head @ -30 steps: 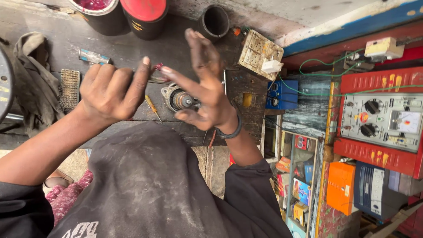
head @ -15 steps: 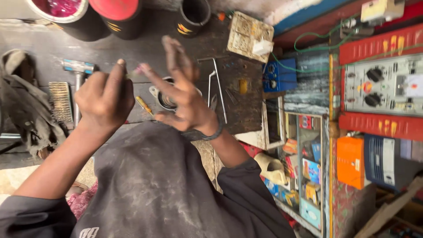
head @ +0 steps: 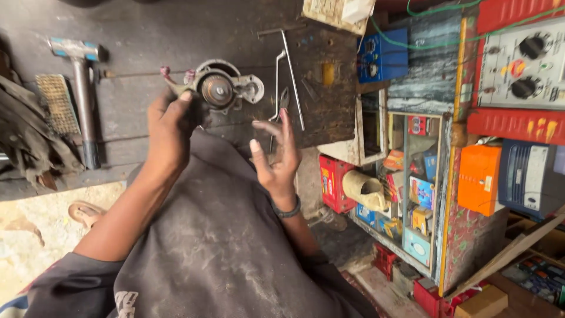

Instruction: Cleaning, greasing, and assembling a motorcycle starter motor armature into its housing.

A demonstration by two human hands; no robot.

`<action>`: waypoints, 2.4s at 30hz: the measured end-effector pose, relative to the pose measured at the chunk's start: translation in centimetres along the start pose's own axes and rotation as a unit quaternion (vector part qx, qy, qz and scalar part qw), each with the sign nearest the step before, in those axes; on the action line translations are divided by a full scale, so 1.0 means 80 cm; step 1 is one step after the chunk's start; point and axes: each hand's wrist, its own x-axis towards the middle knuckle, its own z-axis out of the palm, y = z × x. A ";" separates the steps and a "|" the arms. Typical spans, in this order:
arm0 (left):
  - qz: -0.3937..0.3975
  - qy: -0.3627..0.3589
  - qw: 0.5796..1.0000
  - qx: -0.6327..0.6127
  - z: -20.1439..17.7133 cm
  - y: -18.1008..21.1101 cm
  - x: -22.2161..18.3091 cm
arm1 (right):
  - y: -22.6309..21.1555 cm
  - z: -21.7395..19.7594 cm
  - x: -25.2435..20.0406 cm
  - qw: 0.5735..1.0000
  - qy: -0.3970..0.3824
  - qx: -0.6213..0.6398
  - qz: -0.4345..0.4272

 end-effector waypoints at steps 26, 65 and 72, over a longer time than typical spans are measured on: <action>-0.238 -0.025 0.964 0.117 0.067 0.021 -0.080 | 0.031 -0.014 -0.008 0.995 0.068 0.035 -0.061; 0.299 -0.200 0.802 0.477 0.012 0.061 0.054 | 0.137 -0.010 0.077 0.986 -0.118 -0.033 -0.110; 0.286 -0.198 0.815 0.464 0.019 0.061 0.054 | 0.131 -0.012 0.091 0.978 -0.139 -0.083 -0.134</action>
